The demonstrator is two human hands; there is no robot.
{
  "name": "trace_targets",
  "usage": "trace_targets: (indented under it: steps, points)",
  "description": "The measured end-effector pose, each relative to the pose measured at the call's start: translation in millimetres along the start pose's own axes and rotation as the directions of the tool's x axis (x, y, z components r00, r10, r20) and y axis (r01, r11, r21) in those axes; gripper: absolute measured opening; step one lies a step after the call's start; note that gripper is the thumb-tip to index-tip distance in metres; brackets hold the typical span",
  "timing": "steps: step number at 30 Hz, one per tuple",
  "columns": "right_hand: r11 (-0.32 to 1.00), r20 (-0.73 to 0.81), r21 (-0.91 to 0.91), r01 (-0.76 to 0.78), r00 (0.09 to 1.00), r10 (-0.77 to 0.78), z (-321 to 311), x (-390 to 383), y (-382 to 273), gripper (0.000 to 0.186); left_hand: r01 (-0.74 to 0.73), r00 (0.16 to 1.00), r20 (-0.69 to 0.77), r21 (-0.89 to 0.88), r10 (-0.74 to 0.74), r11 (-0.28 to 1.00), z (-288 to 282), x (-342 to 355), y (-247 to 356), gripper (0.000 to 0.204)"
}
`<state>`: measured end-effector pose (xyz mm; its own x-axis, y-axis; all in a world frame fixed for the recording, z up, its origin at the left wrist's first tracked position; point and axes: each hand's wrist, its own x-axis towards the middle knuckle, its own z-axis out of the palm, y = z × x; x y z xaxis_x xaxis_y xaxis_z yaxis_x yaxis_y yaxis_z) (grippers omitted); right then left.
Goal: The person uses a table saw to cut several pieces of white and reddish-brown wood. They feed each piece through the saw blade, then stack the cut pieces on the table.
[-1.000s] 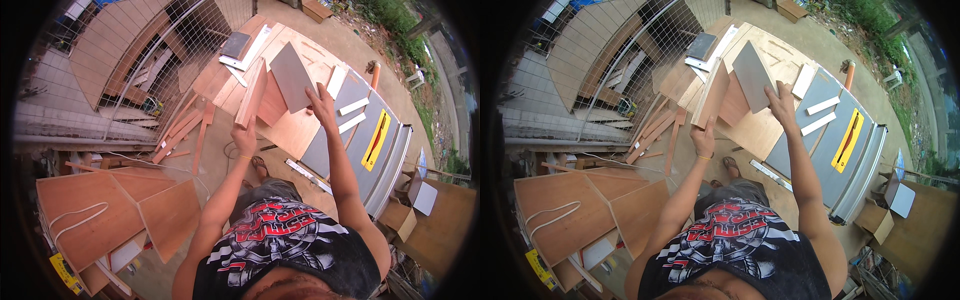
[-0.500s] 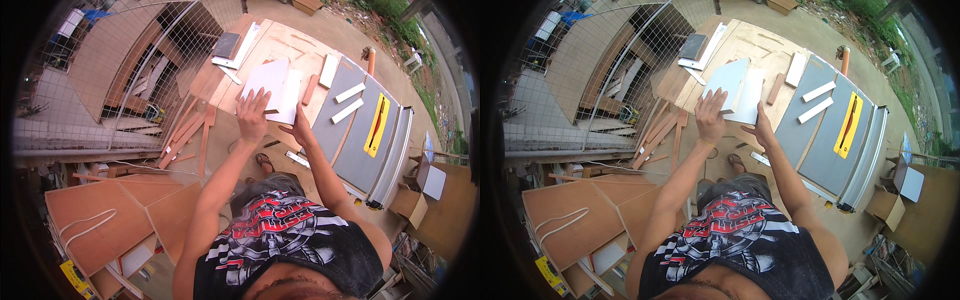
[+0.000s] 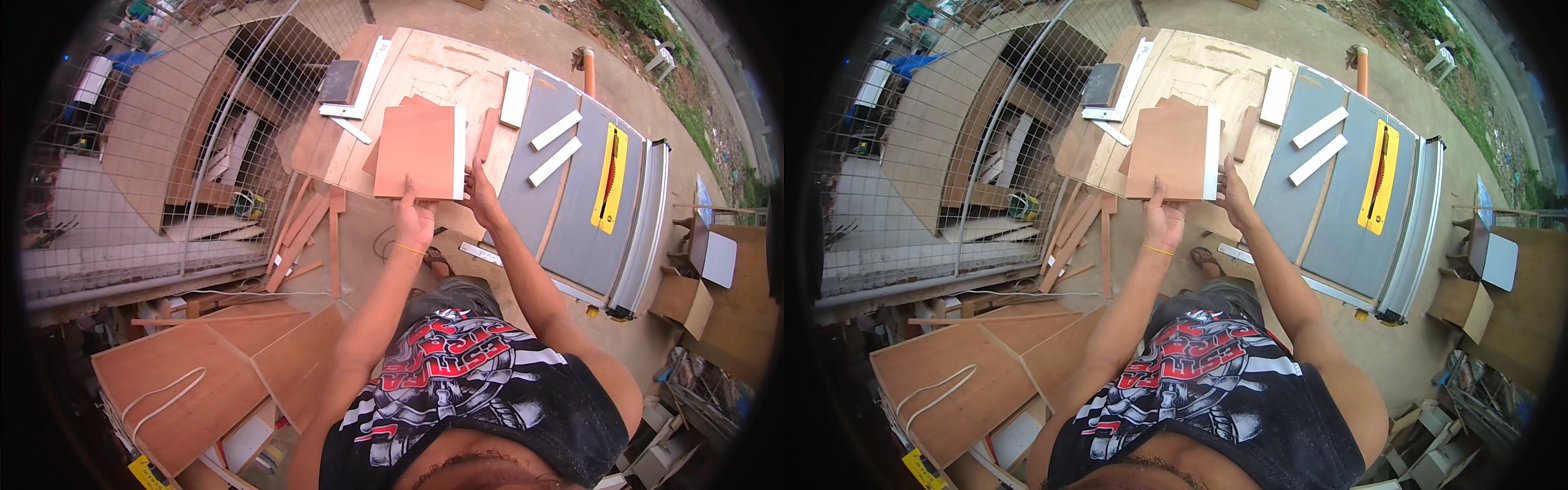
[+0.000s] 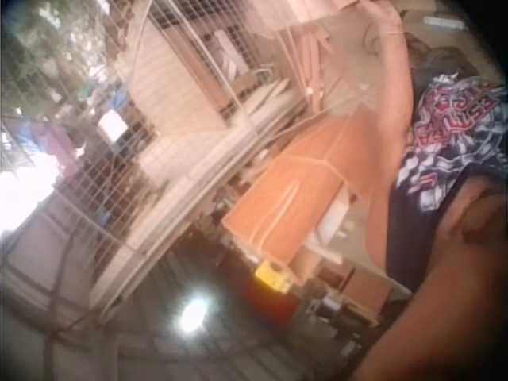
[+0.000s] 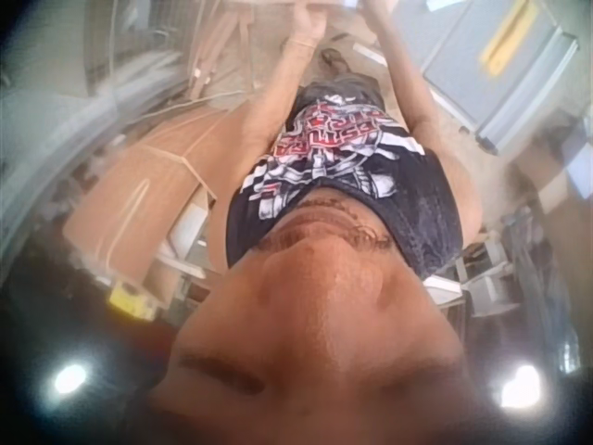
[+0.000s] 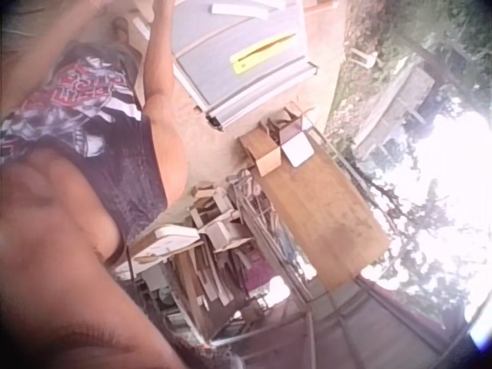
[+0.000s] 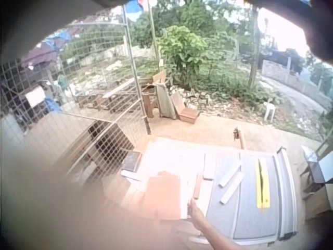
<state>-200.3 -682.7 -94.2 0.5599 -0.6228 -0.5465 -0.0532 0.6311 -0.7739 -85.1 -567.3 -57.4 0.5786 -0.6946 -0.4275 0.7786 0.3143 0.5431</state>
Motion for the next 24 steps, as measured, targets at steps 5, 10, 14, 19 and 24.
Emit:
trace_targets:
  steps: [5, 10, 14, 19, 24]
  points:
    - [0.997, -0.076, -0.072, 0.007, 0.997, -0.013, -6.0, 5.8, -1.4, 0.092, 0.348, 0.926, -0.021, 0.437, -0.377, 0.830, -30.3, -22.4, 24.0, 0.048]
    - [0.992, -0.051, -0.113, 0.051, 0.997, -0.057, 6.5, 0.0, -20.1, 0.082, 0.367, 0.914, -0.180, 0.752, -0.364, 0.548, -80.4, -48.8, 66.8, 0.044]
    - [0.938, -0.121, -0.074, 0.339, 0.930, -0.346, 19.8, 11.5, -3.5, 0.079, -0.034, 0.992, -0.025, 0.886, 0.122, 0.462, -87.9, 2.4, 89.9, 0.061]
    - [0.930, -0.162, -0.052, 0.365, 0.915, -0.369, 32.5, 21.0, 13.9, 0.071, -0.152, 0.981, 0.158, 0.987, 0.113, -0.058, -52.3, 47.4, 85.3, 0.092]
    - [0.929, -0.203, -0.157, 0.334, 0.910, -0.362, 45.5, 24.0, 26.4, 0.080, -0.137, 0.989, 0.145, 0.977, 0.041, -0.163, -49.8, 60.2, 90.4, 0.091]
